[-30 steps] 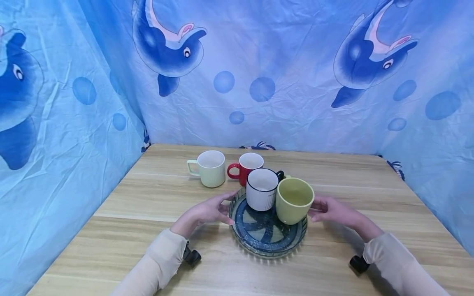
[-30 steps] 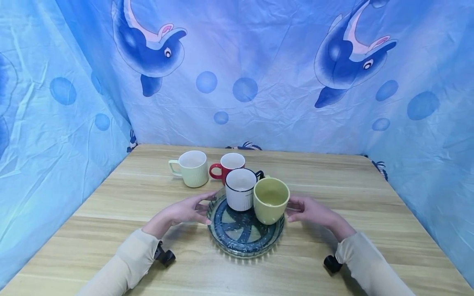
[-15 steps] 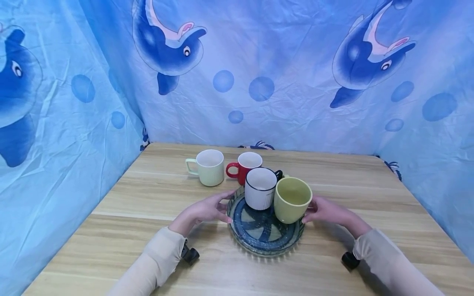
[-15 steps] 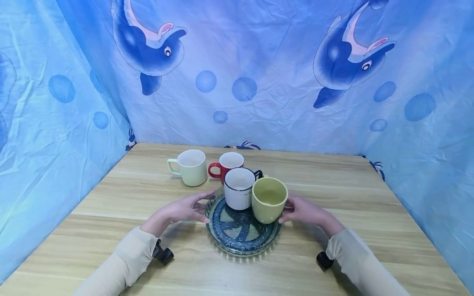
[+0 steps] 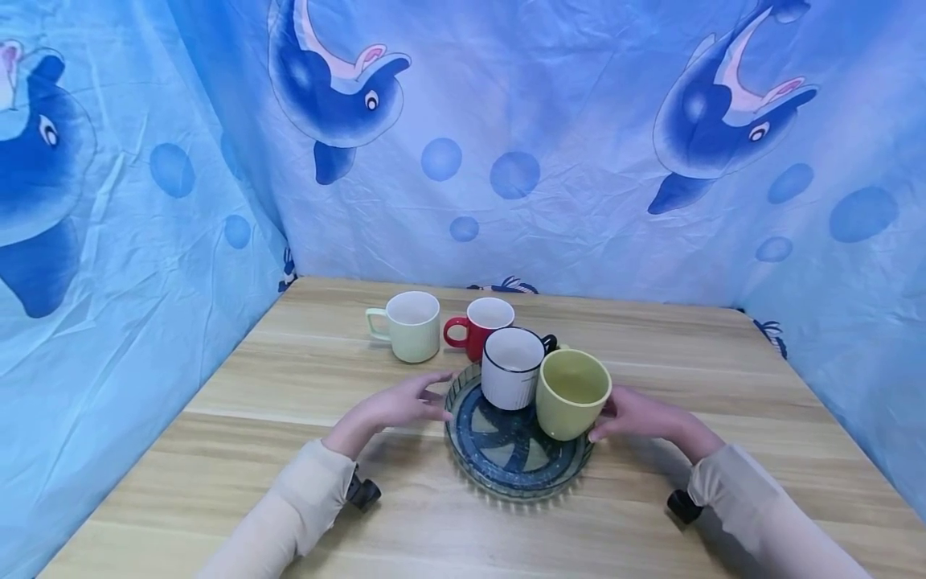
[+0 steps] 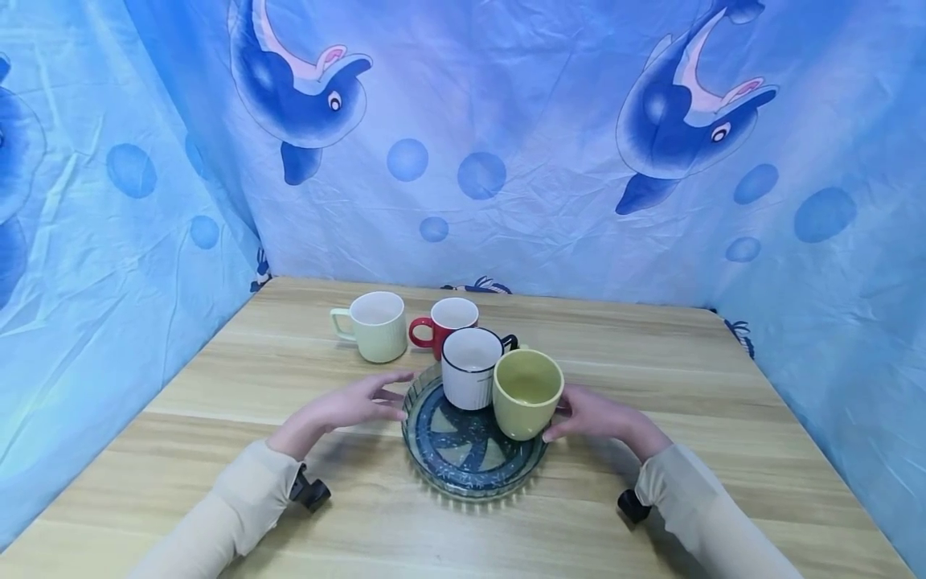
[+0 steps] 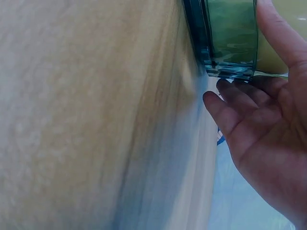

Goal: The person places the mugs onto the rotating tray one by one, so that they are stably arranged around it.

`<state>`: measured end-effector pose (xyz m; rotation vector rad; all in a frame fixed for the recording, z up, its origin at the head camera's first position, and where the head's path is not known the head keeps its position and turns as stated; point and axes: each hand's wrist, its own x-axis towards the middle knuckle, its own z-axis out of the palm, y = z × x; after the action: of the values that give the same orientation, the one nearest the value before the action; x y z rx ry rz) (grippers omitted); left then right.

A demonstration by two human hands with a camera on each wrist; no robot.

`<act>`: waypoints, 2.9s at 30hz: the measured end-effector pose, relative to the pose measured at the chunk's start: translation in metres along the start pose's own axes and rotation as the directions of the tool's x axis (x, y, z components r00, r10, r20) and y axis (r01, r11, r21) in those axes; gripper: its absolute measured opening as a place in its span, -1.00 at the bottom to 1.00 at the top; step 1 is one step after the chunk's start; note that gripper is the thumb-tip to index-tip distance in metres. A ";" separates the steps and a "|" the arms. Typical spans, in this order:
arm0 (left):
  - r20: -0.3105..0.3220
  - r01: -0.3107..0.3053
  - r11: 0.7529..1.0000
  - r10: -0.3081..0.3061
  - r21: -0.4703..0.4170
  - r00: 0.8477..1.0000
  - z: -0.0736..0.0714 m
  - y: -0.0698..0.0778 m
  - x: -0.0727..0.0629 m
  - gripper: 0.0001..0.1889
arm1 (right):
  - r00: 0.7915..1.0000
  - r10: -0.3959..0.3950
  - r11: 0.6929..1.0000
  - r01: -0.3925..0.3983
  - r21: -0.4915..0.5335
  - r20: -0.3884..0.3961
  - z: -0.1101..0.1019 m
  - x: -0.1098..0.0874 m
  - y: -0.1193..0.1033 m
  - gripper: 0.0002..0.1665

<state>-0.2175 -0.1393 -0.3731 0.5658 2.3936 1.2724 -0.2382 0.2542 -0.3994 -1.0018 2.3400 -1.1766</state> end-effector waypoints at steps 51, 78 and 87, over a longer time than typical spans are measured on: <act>-0.480 -0.053 0.998 0.030 -0.034 0.877 -0.121 -0.037 0.018 -0.35 | 0.999 0.032 0.999 -0.032 -0.021 -0.015 0.005 -0.003 0.000 -0.06; -0.430 0.064 0.915 -0.248 -0.398 0.868 -0.114 -0.066 0.027 -0.41 | 0.998 0.061 0.997 -0.063 -0.049 -0.033 0.006 -0.002 -0.002 -0.11; -0.406 0.046 0.840 -0.308 -0.540 0.861 -0.115 -0.071 0.031 -0.42 | 0.998 0.054 0.998 -0.055 -0.033 -0.025 0.006 -0.002 -0.001 -0.10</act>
<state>-0.3138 -0.2394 -0.3769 -0.1674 2.2174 2.0484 -0.2327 0.2519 -0.4019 -0.9332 2.3978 -1.1387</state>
